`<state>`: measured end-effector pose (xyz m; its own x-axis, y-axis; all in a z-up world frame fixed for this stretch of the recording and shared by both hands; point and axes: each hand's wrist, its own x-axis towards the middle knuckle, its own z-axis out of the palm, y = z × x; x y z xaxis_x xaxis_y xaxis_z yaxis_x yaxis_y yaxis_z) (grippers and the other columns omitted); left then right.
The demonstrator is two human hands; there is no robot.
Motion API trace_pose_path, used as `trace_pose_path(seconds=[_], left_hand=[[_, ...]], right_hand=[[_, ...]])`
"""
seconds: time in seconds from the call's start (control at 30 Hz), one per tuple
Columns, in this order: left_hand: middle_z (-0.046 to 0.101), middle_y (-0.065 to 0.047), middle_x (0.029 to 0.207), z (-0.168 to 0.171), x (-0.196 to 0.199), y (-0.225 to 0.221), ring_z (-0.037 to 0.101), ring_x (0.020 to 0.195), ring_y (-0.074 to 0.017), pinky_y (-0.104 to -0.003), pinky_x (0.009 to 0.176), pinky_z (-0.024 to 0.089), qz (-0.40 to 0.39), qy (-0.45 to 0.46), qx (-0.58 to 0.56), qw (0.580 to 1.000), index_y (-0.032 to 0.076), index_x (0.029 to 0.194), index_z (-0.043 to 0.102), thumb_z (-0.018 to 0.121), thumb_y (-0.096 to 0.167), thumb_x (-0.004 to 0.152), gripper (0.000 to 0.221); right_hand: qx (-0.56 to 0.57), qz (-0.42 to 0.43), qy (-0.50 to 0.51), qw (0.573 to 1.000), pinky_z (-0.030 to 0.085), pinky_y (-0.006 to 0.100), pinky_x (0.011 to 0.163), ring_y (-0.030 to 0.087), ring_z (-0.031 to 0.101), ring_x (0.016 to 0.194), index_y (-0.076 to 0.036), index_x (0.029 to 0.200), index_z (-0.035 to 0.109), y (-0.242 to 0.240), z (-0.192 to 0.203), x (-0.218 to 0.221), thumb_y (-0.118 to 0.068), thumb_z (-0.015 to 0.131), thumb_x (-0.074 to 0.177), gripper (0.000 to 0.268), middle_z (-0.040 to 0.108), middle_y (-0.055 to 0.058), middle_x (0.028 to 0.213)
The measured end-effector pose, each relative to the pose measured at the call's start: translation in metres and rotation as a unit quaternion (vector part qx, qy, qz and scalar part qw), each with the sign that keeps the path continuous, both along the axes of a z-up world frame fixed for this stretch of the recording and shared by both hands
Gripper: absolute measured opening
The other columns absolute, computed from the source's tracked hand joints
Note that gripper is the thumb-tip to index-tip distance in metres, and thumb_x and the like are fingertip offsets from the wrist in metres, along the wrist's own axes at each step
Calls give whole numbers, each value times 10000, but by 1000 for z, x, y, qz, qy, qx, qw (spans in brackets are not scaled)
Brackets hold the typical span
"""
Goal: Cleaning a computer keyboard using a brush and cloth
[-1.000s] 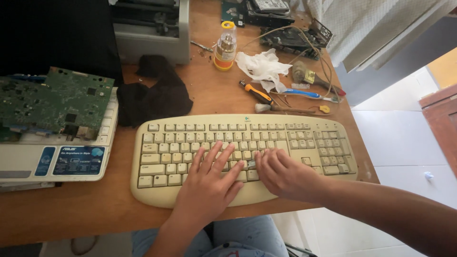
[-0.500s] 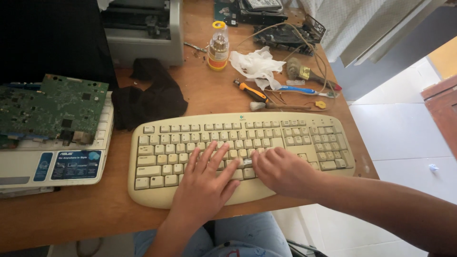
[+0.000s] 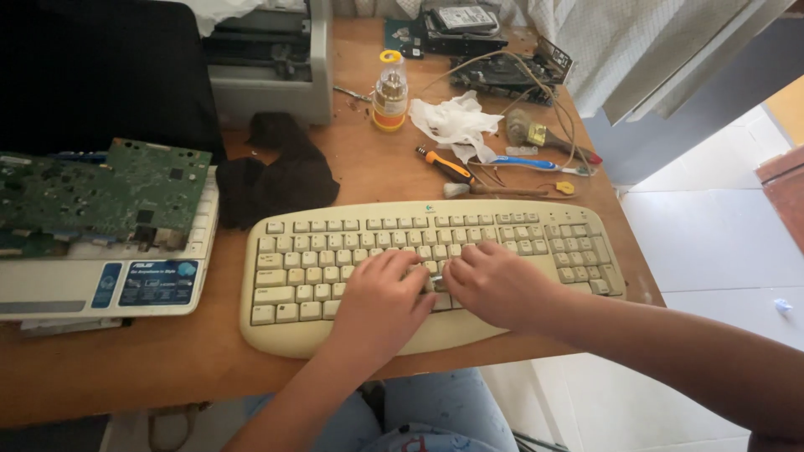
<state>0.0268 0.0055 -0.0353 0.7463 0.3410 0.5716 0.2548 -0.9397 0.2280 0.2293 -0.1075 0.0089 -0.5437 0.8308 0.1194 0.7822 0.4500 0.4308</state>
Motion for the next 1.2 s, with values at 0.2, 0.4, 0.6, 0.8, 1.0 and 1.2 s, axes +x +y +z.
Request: trace_pose_path(seconds=[0.2,0.4,0.6,0.8,1.0,1.2], left_hand=[[677,6,1008,-10,9,8,699,1034,-220,-406,803,553,4,13,-31,999,232,1073,713,673,309,923,173],[783,-117,1107,92,-13,48,767,1036,-300,-420,902,596,-52,47,-359,931,130,1204,714,666,202,949,269],[767,-57,1043,66,21,91,777,897,-179,-344,834,611,-72,-65,-524,846,127,1132,736,814,122,792,349],[675,-65,1126,25,52,126,720,991,-165,-321,897,599,-110,-156,-618,763,71,1217,706,841,16,769,472],[715,-14,1073,24,43,116,728,963,-106,-273,892,594,-103,-188,-682,699,64,1236,719,824,-3,802,452],[715,-44,1067,12,40,115,734,919,-123,-293,858,619,-125,-172,-680,702,53,1255,713,830,-18,800,476]], right_hand=[[-116,-122,55,984,563,391,822,271,716,898,-80,1037,719,10,53,2,-142,532,1015,199,712,110,918],[-49,-96,80,991,546,377,718,243,686,846,-113,993,720,16,34,23,-205,610,980,144,666,53,909],[28,-118,187,975,542,370,705,254,658,835,-137,853,646,48,32,74,-192,611,920,93,630,44,919],[-79,-320,287,900,575,531,822,406,705,971,-241,1040,747,89,9,119,-442,702,870,267,722,118,974],[-81,-344,227,908,587,499,827,347,711,1010,-229,1085,680,88,-6,112,-380,704,861,271,725,83,971],[74,-227,243,940,571,429,806,288,727,887,-272,1120,656,81,-13,110,-272,668,937,184,685,12,960]])
